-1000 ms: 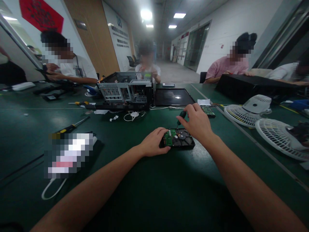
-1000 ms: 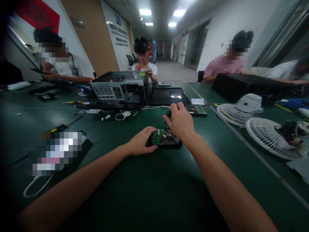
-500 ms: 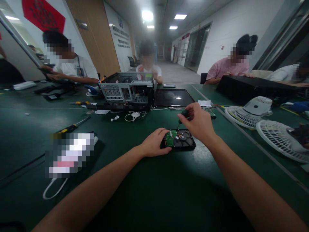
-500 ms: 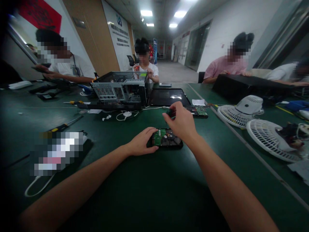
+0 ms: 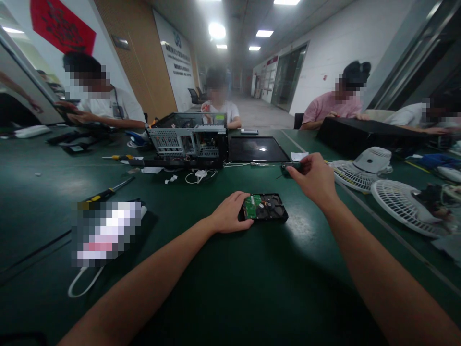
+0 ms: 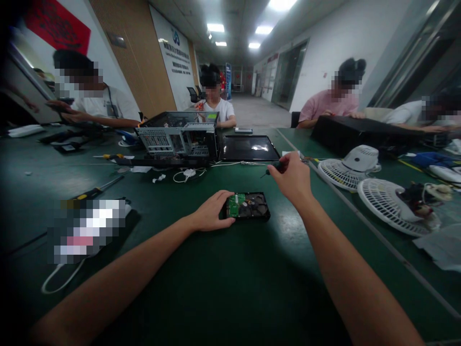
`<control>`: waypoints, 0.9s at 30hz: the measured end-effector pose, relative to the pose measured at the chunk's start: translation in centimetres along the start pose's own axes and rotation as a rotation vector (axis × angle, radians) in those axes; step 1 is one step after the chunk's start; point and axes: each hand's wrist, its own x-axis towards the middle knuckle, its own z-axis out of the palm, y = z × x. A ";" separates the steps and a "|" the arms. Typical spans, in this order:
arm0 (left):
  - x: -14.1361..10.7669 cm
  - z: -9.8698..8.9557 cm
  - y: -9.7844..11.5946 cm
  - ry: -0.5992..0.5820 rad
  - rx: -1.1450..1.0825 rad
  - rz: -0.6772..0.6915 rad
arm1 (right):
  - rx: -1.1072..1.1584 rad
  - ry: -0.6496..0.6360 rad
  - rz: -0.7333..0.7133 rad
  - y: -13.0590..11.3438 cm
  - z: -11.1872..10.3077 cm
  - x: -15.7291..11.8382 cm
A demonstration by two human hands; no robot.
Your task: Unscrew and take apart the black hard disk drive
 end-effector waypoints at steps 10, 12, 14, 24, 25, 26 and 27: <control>0.4 -0.6 -1.3 -0.011 -0.362 -0.105 | -0.336 -0.498 0.155 6.5 0.3 -6.0; 1.0 -1.2 -1.8 0.020 -0.531 -0.207 | -0.363 -0.606 0.152 6.3 0.4 -5.9; 2.0 -1.9 -2.1 0.059 -0.586 -0.261 | -0.374 -0.675 0.144 6.0 0.5 -6.0; 12.1 -1.0 0.0 0.281 -0.672 -0.179 | -0.277 -0.572 0.074 4.9 0.8 -6.7; 12.6 -0.8 0.1 0.265 -0.633 -0.150 | -0.258 -0.566 0.064 4.9 0.8 -6.7; 12.9 -0.7 0.2 0.238 -0.578 -0.115 | -0.243 -0.556 0.056 4.9 0.8 -6.7; 12.8 -0.6 0.3 0.208 -0.515 -0.084 | -0.234 -0.546 0.052 5.0 0.8 -6.7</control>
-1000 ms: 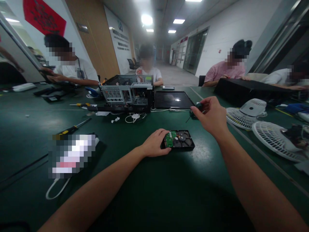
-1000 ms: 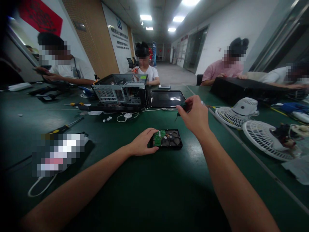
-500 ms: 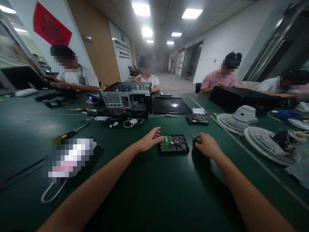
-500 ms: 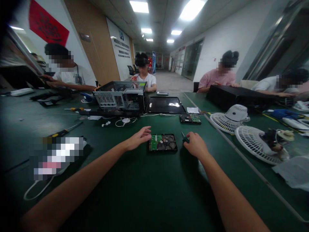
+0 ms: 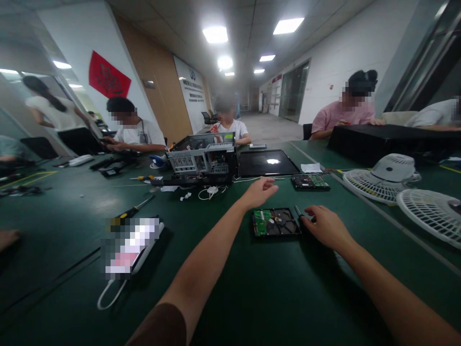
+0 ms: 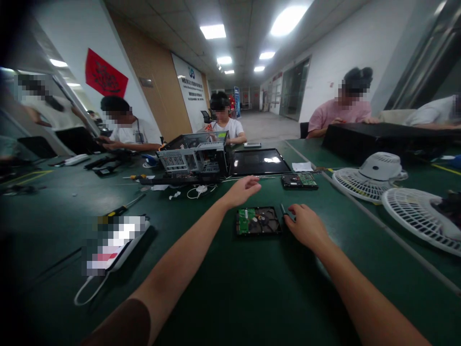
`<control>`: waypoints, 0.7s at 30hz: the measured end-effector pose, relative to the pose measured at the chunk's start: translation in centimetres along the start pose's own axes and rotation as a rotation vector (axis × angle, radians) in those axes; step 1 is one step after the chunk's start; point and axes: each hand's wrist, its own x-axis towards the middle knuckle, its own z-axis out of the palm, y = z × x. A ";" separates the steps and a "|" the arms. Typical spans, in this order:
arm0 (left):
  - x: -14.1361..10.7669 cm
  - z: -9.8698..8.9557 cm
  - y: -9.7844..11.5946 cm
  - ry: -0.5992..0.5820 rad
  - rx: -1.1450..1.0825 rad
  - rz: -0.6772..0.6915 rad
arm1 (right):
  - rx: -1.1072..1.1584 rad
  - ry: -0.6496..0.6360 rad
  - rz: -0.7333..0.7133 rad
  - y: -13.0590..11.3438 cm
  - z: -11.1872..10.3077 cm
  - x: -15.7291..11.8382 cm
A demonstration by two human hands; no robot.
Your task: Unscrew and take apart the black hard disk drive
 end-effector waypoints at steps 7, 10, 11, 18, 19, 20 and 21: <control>-5.5 -0.3 1.1 -0.236 0.538 0.110 | 0.031 -0.035 -0.004 1.3 0.0 0.6; -7.1 -0.4 1.6 -0.316 0.612 0.067 | 0.086 -0.042 -0.012 1.2 -0.1 0.5; -7.3 -0.4 1.7 -0.347 0.635 0.058 | 0.107 -0.036 -0.016 1.0 0.0 0.5; -7.5 1.1 1.7 -0.425 0.787 0.056 | 0.165 0.032 -0.030 -0.3 0.9 0.0; -7.4 1.2 1.7 -0.420 0.795 0.055 | 0.171 0.016 -0.025 -0.3 0.8 0.0; -7.4 1.4 1.8 -0.417 0.797 0.051 | 0.182 0.000 -0.017 -0.2 0.7 0.0; -7.3 1.5 1.9 -0.416 0.794 0.045 | 0.192 -0.016 -0.008 -0.2 0.6 0.0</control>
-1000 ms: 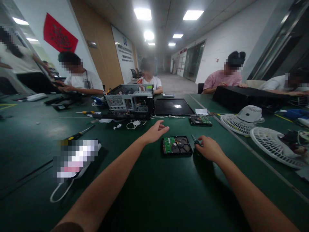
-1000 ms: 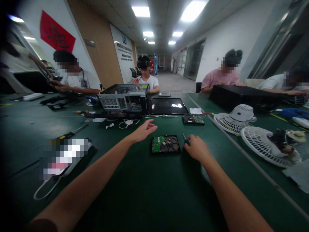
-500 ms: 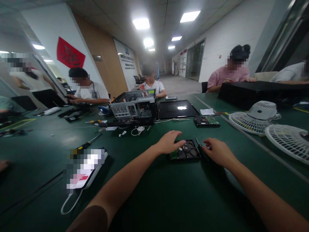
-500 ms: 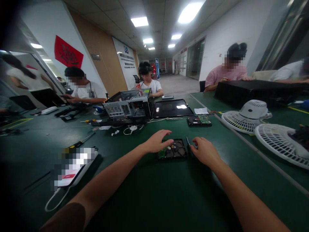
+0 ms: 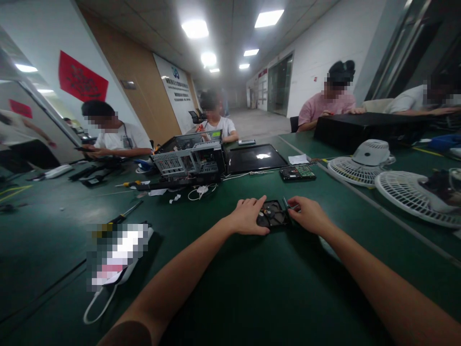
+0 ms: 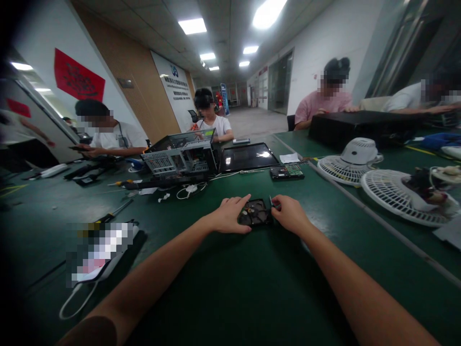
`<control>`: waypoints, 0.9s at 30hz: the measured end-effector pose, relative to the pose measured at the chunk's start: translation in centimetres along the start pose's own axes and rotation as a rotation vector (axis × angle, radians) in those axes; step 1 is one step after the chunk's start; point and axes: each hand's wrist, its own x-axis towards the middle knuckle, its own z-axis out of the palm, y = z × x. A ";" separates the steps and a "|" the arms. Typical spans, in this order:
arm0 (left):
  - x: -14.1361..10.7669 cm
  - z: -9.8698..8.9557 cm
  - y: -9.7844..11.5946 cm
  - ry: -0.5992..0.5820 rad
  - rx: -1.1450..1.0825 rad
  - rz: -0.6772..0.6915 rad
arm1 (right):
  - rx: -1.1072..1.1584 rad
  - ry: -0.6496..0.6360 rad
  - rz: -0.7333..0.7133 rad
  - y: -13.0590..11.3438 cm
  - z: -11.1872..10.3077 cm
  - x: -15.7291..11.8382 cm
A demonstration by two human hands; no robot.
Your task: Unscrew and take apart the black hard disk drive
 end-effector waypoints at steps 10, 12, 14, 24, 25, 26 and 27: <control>-0.2 -1.3 -1.1 0.077 -0.108 0.018 | -0.060 -0.068 0.002 -1.5 -0.6 -0.8; -0.5 -2.1 -1.9 0.121 -0.095 -0.001 | -0.045 -0.109 -0.004 -2.0 -0.5 -1.0; -0.8 -3.1 -2.5 0.149 -0.086 -0.009 | -0.014 -0.154 -0.016 -2.7 -0.3 -1.3; -1.5 -6.0 -3.1 0.261 -0.094 0.021 | 0.292 -0.166 -0.025 -5.6 1.3 -2.8; -1.5 -6.0 -3.0 0.258 -0.094 0.030 | 0.380 -0.134 0.058 -5.3 1.0 -2.5; -1.5 -5.9 -2.8 0.251 -0.094 0.041 | 0.503 -0.115 0.147 -4.9 0.6 -2.2; -1.5 -5.8 -2.6 0.242 -0.094 0.056 | 0.659 -0.105 0.238 -4.5 0.3 -1.8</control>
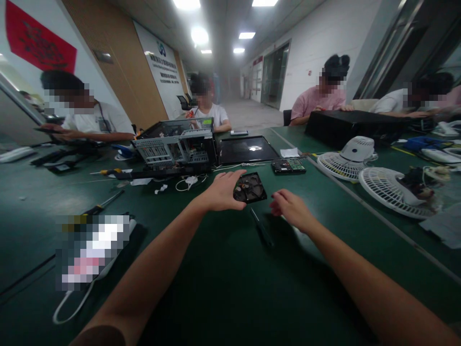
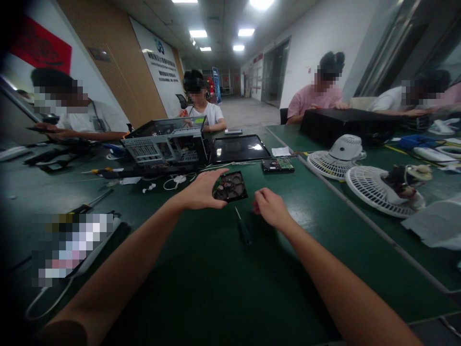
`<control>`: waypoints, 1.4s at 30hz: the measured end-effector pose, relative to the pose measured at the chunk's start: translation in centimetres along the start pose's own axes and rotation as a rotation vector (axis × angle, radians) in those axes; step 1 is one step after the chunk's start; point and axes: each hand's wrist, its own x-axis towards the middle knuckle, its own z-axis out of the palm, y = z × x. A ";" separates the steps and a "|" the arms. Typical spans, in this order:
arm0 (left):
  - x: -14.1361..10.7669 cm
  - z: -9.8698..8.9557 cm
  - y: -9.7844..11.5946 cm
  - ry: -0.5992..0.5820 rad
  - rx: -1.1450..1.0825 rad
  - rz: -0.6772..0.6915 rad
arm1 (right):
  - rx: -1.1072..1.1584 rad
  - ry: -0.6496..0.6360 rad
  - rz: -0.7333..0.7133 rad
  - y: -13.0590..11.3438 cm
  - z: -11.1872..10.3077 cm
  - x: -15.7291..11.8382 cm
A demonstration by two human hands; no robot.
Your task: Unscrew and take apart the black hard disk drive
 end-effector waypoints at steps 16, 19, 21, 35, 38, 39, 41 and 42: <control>-1.0 0.3 4.7 -0.192 -0.003 0.233 | 0.665 -0.709 0.361 -0.9 -0.5 -0.8; -1.2 0.3 4.5 -0.190 0.009 0.269 | 0.741 -0.785 0.364 -0.2 -0.3 -0.5; -1.3 0.3 4.3 -0.191 0.033 0.304 | 0.806 -0.861 0.355 0.1 -0.1 -0.4; -4.3 3.0 4.8 0.013 -0.045 0.175 | 0.975 -0.258 0.100 1.3 -8.0 2.1; -6.5 5.0 5.4 -0.119 -0.067 0.232 | 0.966 0.002 0.056 3.0 -11.2 2.8; -7.0 5.5 5.5 -0.143 -0.078 0.250 | 0.956 0.064 0.054 3.6 -12.0 3.0; -7.5 6.1 5.7 -0.177 -0.101 0.267 | 0.929 0.164 0.055 4.6 -13.4 3.2; -7.6 6.3 5.8 -0.181 -0.109 0.276 | 0.921 0.199 0.057 5.0 -14.0 3.3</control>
